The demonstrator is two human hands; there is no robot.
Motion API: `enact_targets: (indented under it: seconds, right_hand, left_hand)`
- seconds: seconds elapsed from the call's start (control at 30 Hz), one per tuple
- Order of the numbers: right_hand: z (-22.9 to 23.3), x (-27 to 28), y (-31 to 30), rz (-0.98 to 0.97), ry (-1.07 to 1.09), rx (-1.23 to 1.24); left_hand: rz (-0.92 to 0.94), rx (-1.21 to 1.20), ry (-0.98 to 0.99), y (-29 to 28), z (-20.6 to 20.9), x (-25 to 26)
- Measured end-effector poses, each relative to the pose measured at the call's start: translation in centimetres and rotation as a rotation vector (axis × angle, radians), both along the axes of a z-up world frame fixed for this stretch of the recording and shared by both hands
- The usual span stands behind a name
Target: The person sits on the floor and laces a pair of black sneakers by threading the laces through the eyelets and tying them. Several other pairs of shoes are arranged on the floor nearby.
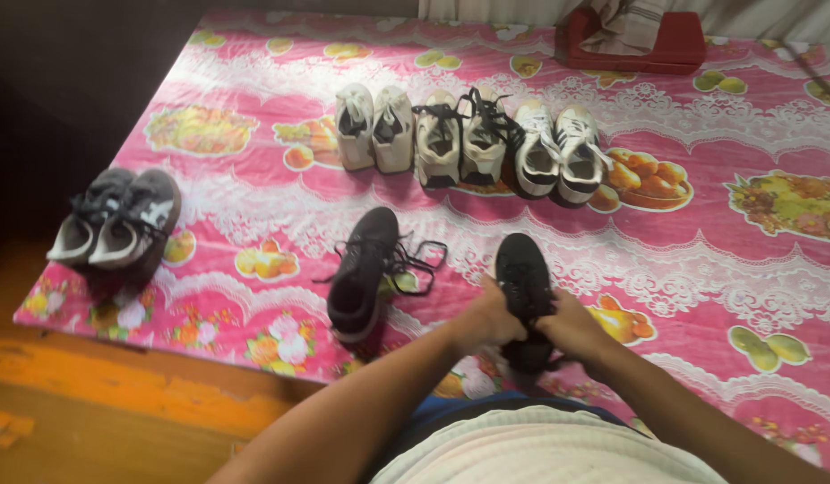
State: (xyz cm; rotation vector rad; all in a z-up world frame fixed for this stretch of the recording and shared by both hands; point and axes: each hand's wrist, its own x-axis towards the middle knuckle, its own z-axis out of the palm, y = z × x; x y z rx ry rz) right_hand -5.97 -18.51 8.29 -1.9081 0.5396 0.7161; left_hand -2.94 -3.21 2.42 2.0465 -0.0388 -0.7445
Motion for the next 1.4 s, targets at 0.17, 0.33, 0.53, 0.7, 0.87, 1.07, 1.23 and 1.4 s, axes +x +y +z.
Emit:
enact_targets:
  seconds: [0.17, 0.33, 0.53, 0.7, 0.87, 1.07, 1.23, 1.4]
  right_hand:
    - [3.8, 1.5, 3.7, -0.201, -0.172, -0.01]
    - [7.6, 4.9, 12.6, -0.151, -0.52, 0.048]
    - [11.1, 9.8, 27.5, -0.197, -0.354, 0.195]
    - [10.6, 13.9, 37.5, -0.098, -0.303, 0.362]
    - [8.8, 17.8, 41.7, 0.012, -0.258, 0.367]
    - [7.0, 20.9, 42.5, 0.059, -0.193, 0.281]
    - [5.9, 22.2, 41.5, 0.019, -0.159, 0.226]
    - [5.3, 22.1, 41.1, -0.027, -0.131, 0.194]
  left_hand:
    - [-0.007, -0.181, 0.035, 5.5, 7.0, 3.3]
    - [-0.04, -0.379, -0.217, 15.6, 13.3, 7.4]
    - [0.076, -0.274, -0.012, 29.9, 15.6, 10.6]
    - [0.237, -0.249, 0.1, 41.2, 13.6, 15.7]
    - [0.381, -0.146, 0.02, 50.6, 10.5, 23.0]
    - [0.532, 0.07, -0.155, 58.7, 8.1, 31.0]
    - [0.452, 0.377, -0.214, 61.8, 7.0, 34.8]
    - [0.409, 0.487, -0.249, 62.9, 5.4, 35.9]
